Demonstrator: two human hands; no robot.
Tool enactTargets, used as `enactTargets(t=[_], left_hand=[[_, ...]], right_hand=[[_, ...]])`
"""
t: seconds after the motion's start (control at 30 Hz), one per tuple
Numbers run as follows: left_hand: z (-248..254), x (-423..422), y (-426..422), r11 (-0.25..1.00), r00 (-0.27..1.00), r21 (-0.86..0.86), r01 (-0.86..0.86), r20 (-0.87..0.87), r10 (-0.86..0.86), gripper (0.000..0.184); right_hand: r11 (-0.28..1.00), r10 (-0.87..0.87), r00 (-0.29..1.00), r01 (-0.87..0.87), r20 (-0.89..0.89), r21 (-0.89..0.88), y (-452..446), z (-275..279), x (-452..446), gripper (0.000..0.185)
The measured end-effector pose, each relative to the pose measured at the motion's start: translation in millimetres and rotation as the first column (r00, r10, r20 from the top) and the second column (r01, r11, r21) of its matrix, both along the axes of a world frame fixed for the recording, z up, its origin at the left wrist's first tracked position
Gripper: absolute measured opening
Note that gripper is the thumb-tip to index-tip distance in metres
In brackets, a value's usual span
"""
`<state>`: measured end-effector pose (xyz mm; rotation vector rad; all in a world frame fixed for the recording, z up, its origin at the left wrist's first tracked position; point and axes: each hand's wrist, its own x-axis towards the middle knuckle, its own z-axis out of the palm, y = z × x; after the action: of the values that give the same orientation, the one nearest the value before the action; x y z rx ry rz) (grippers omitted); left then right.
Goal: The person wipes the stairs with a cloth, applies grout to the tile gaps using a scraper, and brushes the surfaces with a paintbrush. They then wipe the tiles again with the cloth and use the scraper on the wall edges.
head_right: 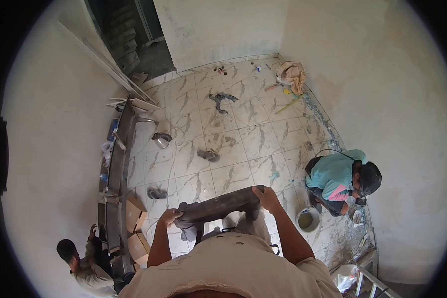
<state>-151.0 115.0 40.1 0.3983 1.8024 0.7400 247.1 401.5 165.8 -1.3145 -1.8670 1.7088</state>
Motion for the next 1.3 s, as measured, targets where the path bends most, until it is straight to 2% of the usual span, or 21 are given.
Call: enactTargets(t=[0.07,0.13,0.17,0.23,0.27,0.3,0.4,0.5,0.53,0.6,0.63,0.67,0.77,0.83,0.9,0.97,1.03,1.07,1.17,1.23,1.3], left_hand=[[0.4,-21.8,48.1,0.997,0.996,0.061,0.049,0.069,-0.053,0.04],[3.1,-57.6,95.4,0.986,0.942,0.128,-0.107,0.33,0.059,0.048],[4.5,-73.8,117.0,0.985,0.942,0.125,-0.12,0.328,0.073,0.048],[16.6,-102.5,167.8,0.935,0.921,0.164,-0.315,0.289,0.26,0.051],[24.9,-111.2,195.3,0.867,0.864,0.172,-0.467,0.297,0.407,0.047],[19.0,-127.7,218.2,0.849,0.851,0.182,-0.496,0.3,0.432,0.047],[13.9,-170.9,277.4,0.594,0.668,0.324,-0.736,0.491,0.559,0.037],[22.0,-223.0,331.2,0.411,0.541,0.356,-0.839,0.471,0.697,0.033],[27.6,-248.2,340.2,0.391,0.527,0.362,-0.846,0.463,0.712,0.033],[67.4,-282.1,361.9,0.365,0.57,0.456,-0.812,0.484,0.664,0.023],[80.5,-293.2,375.1,0.348,0.587,0.493,-0.797,0.5,0.636,0.018],[89.3,-308.5,386.5,0.361,0.618,0.522,-0.773,0.49,0.615,0.013],[101.7,-365.4,419.7,0.305,0.637,0.63,-0.714,0.404,0.657,0.016],[102.9,-412.7,438.6,0.3,0.617,0.648,-0.7,0.336,0.712,0.018],[103.5,-470.8,465.5,0.325,0.555,0.688,-0.649,0.135,0.821,0.019],[102.9,-533.2,497.9,0.361,0.532,0.664,-0.655,0.067,0.844,0.023],[91.5,-607.0,532.4,0.51,0.346,0.721,-0.469,-0.381,0.857,0.024],[109.7,-632.2,555.5,0.489,0.349,0.713,-0.503,-0.35,0.869,0.024],[143.7,-713.1,604.4,0.425,0.421,0.694,-0.581,-0.191,0.887,0.022],[140.7,-774.7,624.0,0.396,0.419,0.737,-0.547,-0.168,0.892,0.023],[155.2,-825.3,655.6,0.369,0.423,0.775,-0.512,-0.146,0.894,0.024]], right_hand=[[0.997,-0.071,0.997,0.071,0.006,-0.033,44.4,-4.8,-6.8,0.044],[0.987,-0.157,0.988,0.156,-0.011,-0.038,81.9,4.0,-31.8,0.04],[0.989,-0.144,0.99,0.143,-0.012,-0.042,102.5,4.3,-46.9,0.04],[0.97,-0.18,0.983,0.174,-0.023,-0.167,149.4,-0.6,-77.2,0.037],[0.958,-0.193,0.976,0.167,-0.098,-0.232,177.2,-21.3,-92.5,0.036],[0.966,-0.16,0.982,0.134,-0.102,-0.222,205.3,-30.5,-113.8,0.036],[0.965,-0.142,0.986,0.116,-0.092,-0.237,292.4,-27.2,-181.1,0.035],[0.997,0.006,0.994,0.003,0.108,-0.081,373.9,2.7,-265.8,0.038],[0.995,0.028,1.0,-0.028,0.0,-0.096,404.0,-9.2,-290.3,0.04],[0.995,0.058,0.998,-0.058,-0.001,-0.077,450.2,-13.8,-346.7,0.04],[0.997,0.063,0.998,-0.063,0.007,-0.052,475.1,-13.0,-369.8,0.04],[0.992,0.116,0.985,-0.121,0.124,0.025,488.8,15.1,-401.2,0.04],[0.978,0.13,0.984,-0.147,0.118,0.147,551.6,-5.6,-492.8,0.041],[0.982,0.134,0.988,-0.142,0.07,0.124,586.3,-10.8,-556.4,0.042],[0.908,0.122,0.991,-0.137,0.063,0.396,613.6,11.2,-623.7,0.042],[0.89,0.169,0.983,-0.182,0.07,0.417,647.5,19.7,-686.5,0.04],[0.863,0.125,0.991,-0.083,-0.052,0.499,683.8,-5.1,-747.6,0.037],[0.918,0.118,0.99,-0.082,-0.072,0.388,703.1,-12.8,-776.0,0.033],[0.852,0.179,0.96,-0.042,-0.216,0.521,740.8,14.3,-854.5,0.029],[0.888,0.179,0.944,-0.034,-0.277,0.458,768.4,46.8,-900.2,0.026],[0.976,0.204,0.92,-0.165,-0.334,0.14,799.2,60.2,-941.6,0.02]])
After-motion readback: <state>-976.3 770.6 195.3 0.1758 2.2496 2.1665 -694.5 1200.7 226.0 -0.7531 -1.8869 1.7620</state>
